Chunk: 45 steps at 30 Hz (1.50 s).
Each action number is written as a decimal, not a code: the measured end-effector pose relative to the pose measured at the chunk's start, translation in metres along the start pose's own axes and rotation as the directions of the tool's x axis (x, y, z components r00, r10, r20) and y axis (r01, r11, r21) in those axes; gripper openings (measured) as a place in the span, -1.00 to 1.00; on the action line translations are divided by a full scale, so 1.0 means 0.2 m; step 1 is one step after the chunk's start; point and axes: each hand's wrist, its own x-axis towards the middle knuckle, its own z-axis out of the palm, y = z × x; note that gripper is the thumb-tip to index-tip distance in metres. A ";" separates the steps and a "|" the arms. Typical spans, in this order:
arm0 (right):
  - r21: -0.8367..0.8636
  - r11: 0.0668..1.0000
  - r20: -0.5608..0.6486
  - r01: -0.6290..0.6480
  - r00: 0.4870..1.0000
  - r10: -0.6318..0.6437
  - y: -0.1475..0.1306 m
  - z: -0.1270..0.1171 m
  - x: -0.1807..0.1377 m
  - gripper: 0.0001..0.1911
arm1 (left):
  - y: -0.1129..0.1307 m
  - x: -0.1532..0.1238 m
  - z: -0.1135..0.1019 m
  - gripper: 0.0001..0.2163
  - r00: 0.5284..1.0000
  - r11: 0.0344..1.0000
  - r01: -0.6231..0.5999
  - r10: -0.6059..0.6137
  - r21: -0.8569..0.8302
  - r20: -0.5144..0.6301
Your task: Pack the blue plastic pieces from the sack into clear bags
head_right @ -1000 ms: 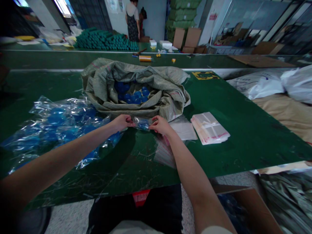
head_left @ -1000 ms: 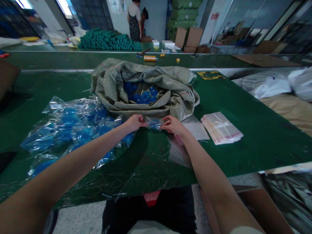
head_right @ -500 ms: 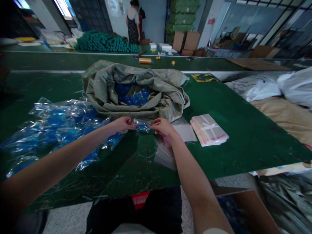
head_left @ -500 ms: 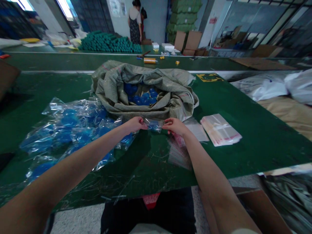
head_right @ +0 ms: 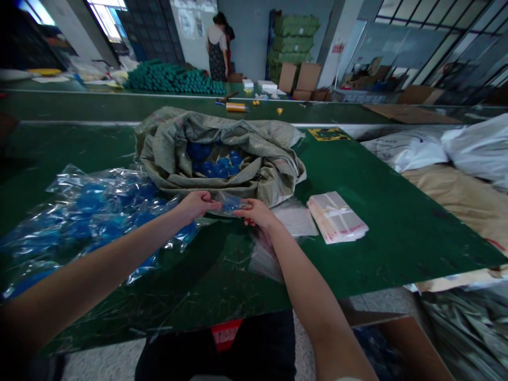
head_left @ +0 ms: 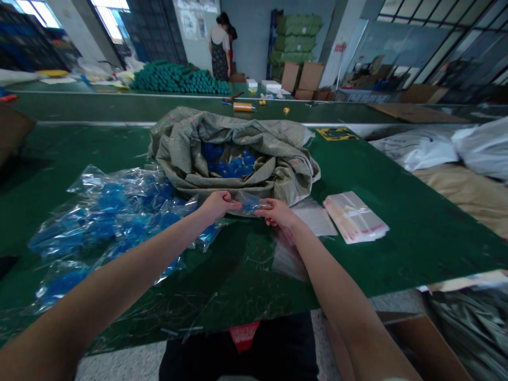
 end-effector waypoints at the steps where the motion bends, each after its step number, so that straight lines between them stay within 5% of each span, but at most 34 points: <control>1: -0.009 1.000 -0.024 0.029 0.999 -0.029 0.00 0.01 0.00 -0.42 | 0.00 -0.01 0.00 -0.52 1.000 1.000 -0.005 0.005 -0.003 0.006; 8: -0.020 0.994 -0.041 0.107 0.993 -0.108 0.02 -0.01 0.01 -0.43 | -0.02 -0.04 -0.02 -0.47 0.998 0.997 -0.033 0.037 -0.074 0.058; 19: -0.033 0.996 0.078 0.078 0.994 -0.075 -0.02 0.04 -0.02 -0.62 | -0.02 -0.16 -0.07 -0.57 0.990 0.990 -0.127 0.123 -0.059 -0.069; 24: -0.005 0.999 0.049 0.046 0.998 -0.046 -0.01 0.06 -0.01 -0.51 | 0.03 -0.29 -0.24 -0.58 0.972 0.982 -0.169 0.181 0.088 -0.151; 27: 0.058 0.996 -0.053 0.068 0.997 -0.065 0.00 0.04 0.00 -0.56 | 0.09 -0.44 -0.48 -0.60 0.894 0.924 -0.113 0.255 0.366 -0.369; 30: 0.103 0.989 -0.120 0.104 0.989 -0.091 0.01 0.01 0.01 -0.62 | 0.07 -0.58 -0.74 -0.77 0.685 0.695 0.072 0.487 0.715 -0.542; 31: 0.102 0.989 -0.134 0.111 0.986 -0.097 0.01 0.01 0.01 -0.63 | 0.05 -0.61 -0.82 -0.79 0.660 0.596 0.178 0.518 0.783 -0.544; 34: 0.063 0.989 -0.148 0.134 0.981 -0.124 0.01 0.01 0.02 -0.67 | -0.05 -0.65 -0.96 -0.79 0.800 0.383 0.345 0.358 0.857 -0.482; 37: -0.007 0.988 -0.166 0.156 0.974 -0.155 -0.04 0.02 0.00 -0.70 | -0.10 -0.65 -0.97 -0.75 0.859 0.361 0.321 0.278 0.875 -0.430; 40: -0.110 0.976 -0.229 0.185 0.951 -0.207 -0.13 -0.01 -0.05 -0.72 | -0.08 -0.67 -0.83 -0.80 0.874 0.374 0.162 0.375 0.913 -0.308; 43: -0.251 0.938 -0.277 0.239 0.911 -0.306 -0.25 -0.07 -0.09 -0.73 | -0.02 -0.66 -0.58 -0.81 0.942 0.401 -0.140 0.335 0.905 -0.003; 45: -0.363 0.898 -0.268 0.248 0.895 -0.356 -0.30 -0.14 -0.12 -0.73 | 0.00 -0.62 -0.42 -0.81 0.931 0.457 -0.334 0.296 0.824 0.214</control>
